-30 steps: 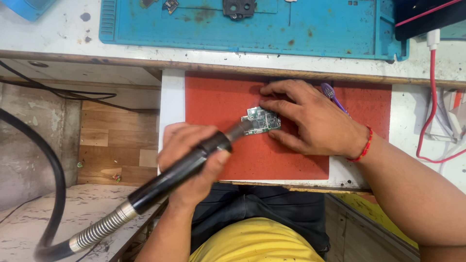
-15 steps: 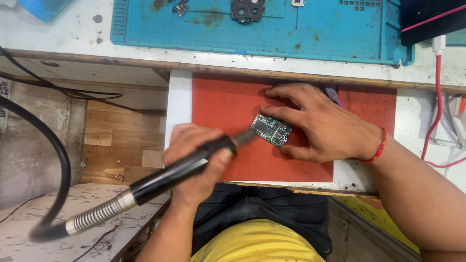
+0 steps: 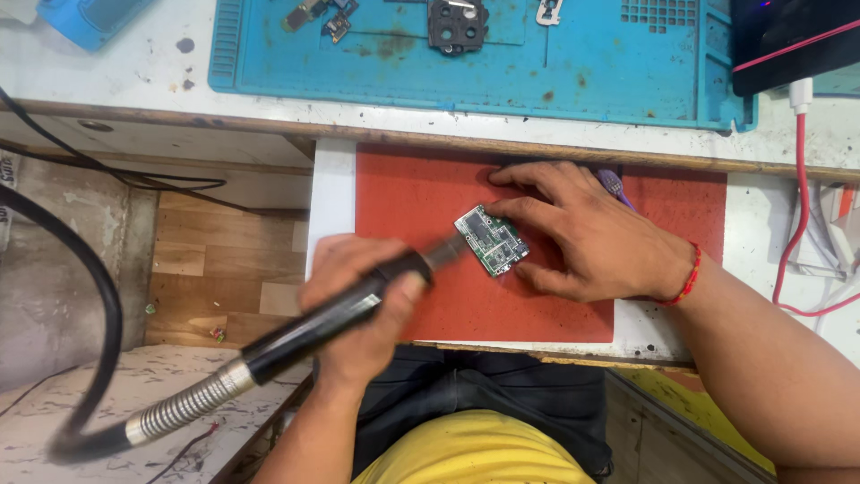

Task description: The person uses a hot air rework station to heat a small circuit board placed on a red mat. They hold the board steady with one hand while directing the hot air nozzle with the other, moving the nozzle across different areas of the board throughout the clip.

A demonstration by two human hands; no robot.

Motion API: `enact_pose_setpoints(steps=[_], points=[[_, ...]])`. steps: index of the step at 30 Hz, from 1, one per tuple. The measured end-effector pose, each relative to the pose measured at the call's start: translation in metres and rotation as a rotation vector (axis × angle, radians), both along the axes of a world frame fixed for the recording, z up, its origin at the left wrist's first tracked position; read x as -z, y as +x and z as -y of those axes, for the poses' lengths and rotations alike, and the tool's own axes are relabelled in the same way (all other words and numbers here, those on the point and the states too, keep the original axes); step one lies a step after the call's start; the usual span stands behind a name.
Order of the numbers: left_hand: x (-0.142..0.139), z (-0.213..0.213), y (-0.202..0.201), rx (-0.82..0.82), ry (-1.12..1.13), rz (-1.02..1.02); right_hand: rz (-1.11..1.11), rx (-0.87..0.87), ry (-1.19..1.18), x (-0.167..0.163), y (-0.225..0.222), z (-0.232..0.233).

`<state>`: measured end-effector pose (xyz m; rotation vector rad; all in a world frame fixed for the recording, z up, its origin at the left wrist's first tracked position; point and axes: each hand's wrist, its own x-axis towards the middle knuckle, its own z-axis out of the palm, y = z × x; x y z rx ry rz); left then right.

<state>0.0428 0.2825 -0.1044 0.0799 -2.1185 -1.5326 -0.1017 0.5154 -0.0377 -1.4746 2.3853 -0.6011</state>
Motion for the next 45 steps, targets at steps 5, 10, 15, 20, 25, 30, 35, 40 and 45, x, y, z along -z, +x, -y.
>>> enact_pose_setpoints(steps=[5, 10, 15, 20, 25, 30, 35, 40, 45], points=[[0.0056, -0.0036, 0.0014, 0.057, -0.038, -0.069, 0.007, 0.012, -0.019, 0.0028, 0.0004, -0.0003], [0.0069, -0.0004, -0.0006, -0.023, 0.069, -0.043, 0.017, 0.006, -0.041, 0.0033, -0.0019, 0.0005], [0.0048, 0.0036, -0.0005, 0.078, 0.005, -0.081, -0.012, -0.02, -0.035, 0.0042, -0.0032, 0.0009], [0.0076, -0.0001, -0.0025, 0.131, 0.024, -0.119, 0.006, 0.019, -0.048, 0.0064, -0.0011, 0.0015], [0.0103, 0.0018, -0.0025, 0.092, 0.084, -0.037, 0.003, -0.002, -0.053, 0.0074, -0.002, 0.0002], [0.0091, 0.001, 0.0006, 0.046, 0.001, -0.057, -0.018, -0.029, -0.047, 0.0077, -0.0026, -0.0002], [0.0057, -0.0013, 0.0004, 0.128, -0.038, -0.099, -0.002, -0.019, -0.041, 0.0068, -0.0021, -0.0003], [0.0033, -0.0008, -0.0001, 0.055, 0.069, -0.034, 0.015, -0.039, -0.076, 0.0072, -0.0028, -0.0005], [0.0043, -0.0021, -0.0002, -0.024, -0.03, -0.028, 0.023, -0.056, -0.08, 0.007, -0.0028, 0.0003]])
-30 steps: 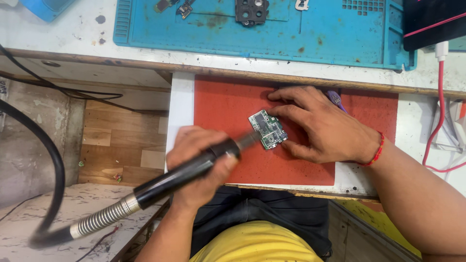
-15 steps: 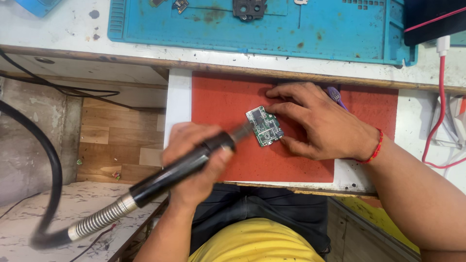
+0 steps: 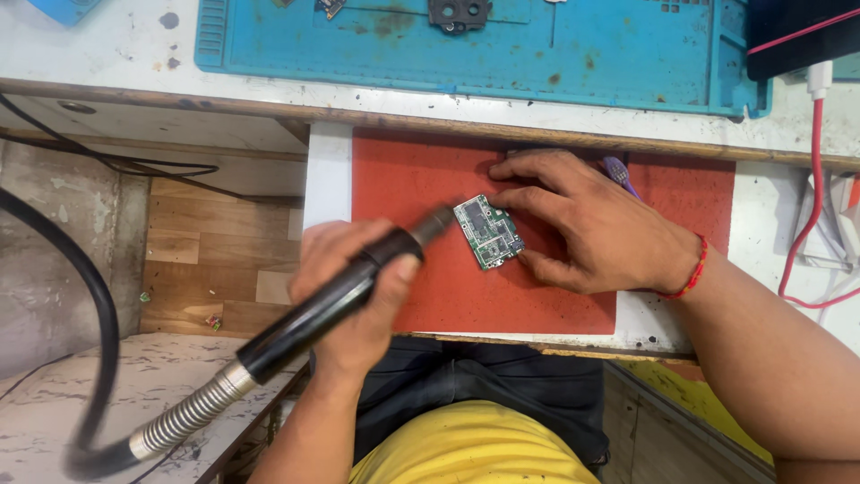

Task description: The person uses a hot air rework station to heat a small circuit board placed on a red mat. They hold the board steady with one hand while directing the hot air nozzle with the other, moving the nozzle across different areas of the board throughout the clip.

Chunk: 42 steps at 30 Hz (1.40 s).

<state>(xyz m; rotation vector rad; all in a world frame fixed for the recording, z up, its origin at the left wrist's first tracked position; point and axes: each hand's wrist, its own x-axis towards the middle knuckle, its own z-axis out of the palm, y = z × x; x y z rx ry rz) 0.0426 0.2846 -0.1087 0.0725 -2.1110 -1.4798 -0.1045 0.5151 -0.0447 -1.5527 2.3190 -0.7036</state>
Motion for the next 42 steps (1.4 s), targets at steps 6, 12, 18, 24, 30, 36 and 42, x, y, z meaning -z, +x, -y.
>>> enact_pose_setpoints(steps=[6, 12, 18, 24, 30, 36, 42], points=[[0.0021, 0.0007, -0.0014, 0.104, -0.008, -0.057, -0.016, 0.0, -0.009, -0.001, 0.001, 0.0007], [0.0032, 0.0014, 0.0021, 0.199, -0.003, -0.073, -0.015, 0.03, 0.002, -0.0001, 0.0032, -0.0013], [0.0056, 0.0001, 0.0035, 0.144, -0.004, -0.047, -0.023, 0.053, 0.008, 0.0014, 0.0046, -0.0016], [0.0053, 0.0027, 0.0035, 0.142, 0.048, -0.041, -0.029, 0.021, -0.007, 0.0013, 0.0044, -0.0009], [0.0029, -0.0004, 0.0038, 0.047, -0.013, -0.019, -0.034, 0.015, -0.012, -0.0001, 0.0041, 0.0002], [0.0019, 0.0013, 0.004, 0.152, 0.012, -0.07, -0.029, 0.013, -0.02, 0.0003, 0.0035, 0.0005], [0.0031, -0.002, 0.0022, 0.07, -0.017, -0.067, -0.031, 0.02, -0.005, 0.0001, 0.003, -0.0017]])
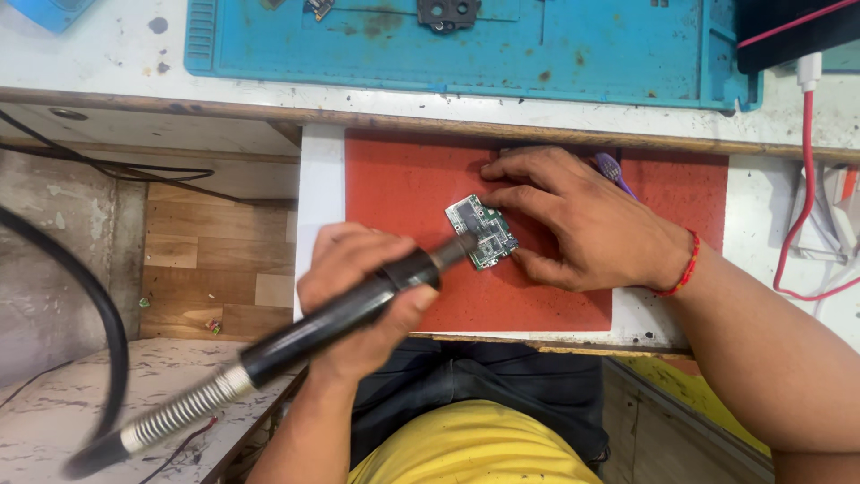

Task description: The person uses a hot air rework station to heat a small circuit board placed on a red mat. They hold the board steady with one hand while directing the hot air nozzle with the other, moving the nozzle across different areas of the board throughout the clip.

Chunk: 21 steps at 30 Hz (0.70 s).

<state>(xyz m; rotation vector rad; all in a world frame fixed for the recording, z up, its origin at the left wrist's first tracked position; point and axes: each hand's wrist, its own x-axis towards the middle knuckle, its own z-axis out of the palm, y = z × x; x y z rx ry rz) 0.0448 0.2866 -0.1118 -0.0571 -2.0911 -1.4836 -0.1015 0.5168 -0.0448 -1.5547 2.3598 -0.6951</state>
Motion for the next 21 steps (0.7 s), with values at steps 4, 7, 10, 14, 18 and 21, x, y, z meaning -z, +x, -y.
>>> enact_pose_setpoints(steps=[4, 7, 10, 14, 18, 21], points=[[0.002, -0.002, -0.001, -0.177, 0.018, 0.07, 0.009, 0.012, 0.003, 0.001, 0.0, 0.001], [0.003, -0.001, 0.0, -0.063, 0.087, 0.024, 0.019, 0.035, 0.009, 0.002, 0.001, -0.001], [0.005, 0.001, 0.001, 0.004, 0.002, -0.017, 0.012, 0.031, 0.009, 0.003, 0.0, 0.0], [0.004, 0.003, 0.001, -0.021, 0.096, 0.024, 0.012, 0.016, 0.006, 0.0, -0.001, 0.001], [0.002, 0.007, 0.001, 0.056, 0.051, 0.001, -0.032, 0.035, -0.007, -0.003, 0.005, 0.006], [0.0, 0.01, 0.002, 0.151, 0.092, 0.015, -0.074, 0.104, -0.008, -0.001, 0.013, 0.011]])
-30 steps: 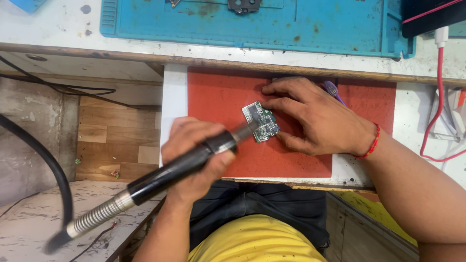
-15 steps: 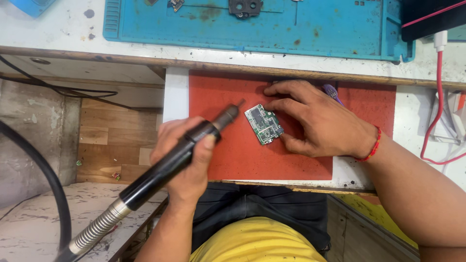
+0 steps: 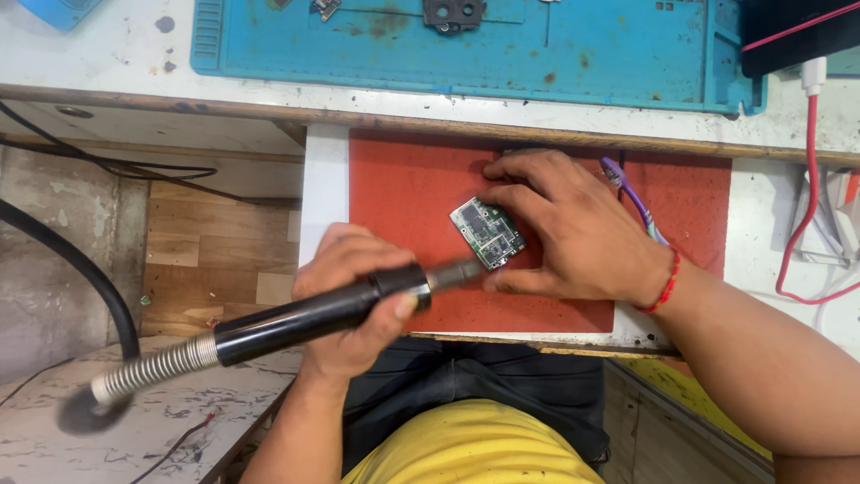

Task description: The person uses a hot air rework station to heat a small circuit board placed on a red mat. They hold the board steady with one hand while directing the hot air nozzle with the other, moving the nozzle across different areas of the board throughout the clip.

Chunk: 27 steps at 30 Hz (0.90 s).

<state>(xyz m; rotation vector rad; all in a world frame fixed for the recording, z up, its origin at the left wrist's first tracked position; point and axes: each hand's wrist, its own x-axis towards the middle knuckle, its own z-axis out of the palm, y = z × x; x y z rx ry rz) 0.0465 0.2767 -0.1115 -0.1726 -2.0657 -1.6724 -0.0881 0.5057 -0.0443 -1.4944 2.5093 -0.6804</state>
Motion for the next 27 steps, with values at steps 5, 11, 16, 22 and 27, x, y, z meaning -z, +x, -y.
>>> enact_pose_setpoints(steps=[5, 11, 16, 22, 27], points=[[-0.001, -0.005, -0.001, -0.197, -0.022, 0.077, 0.03, -0.017, 0.021, 0.001, -0.004, -0.004], [-0.001, -0.011, 0.0, -0.256, -0.105, 0.051, 0.08, 0.032, 0.041, 0.004, -0.005, -0.006], [0.003, -0.006, 0.001, 0.004, -0.037, -0.085, 0.109, 0.027, 0.027, 0.001, -0.005, -0.009], [0.006, -0.005, 0.0, -0.006, -0.038, -0.048, 0.023, -0.098, 0.018, -0.001, -0.01, -0.01], [0.004, -0.008, 0.001, -0.203, -0.115, 0.031, 0.111, 0.037, 0.051, 0.0, -0.008, -0.007]])
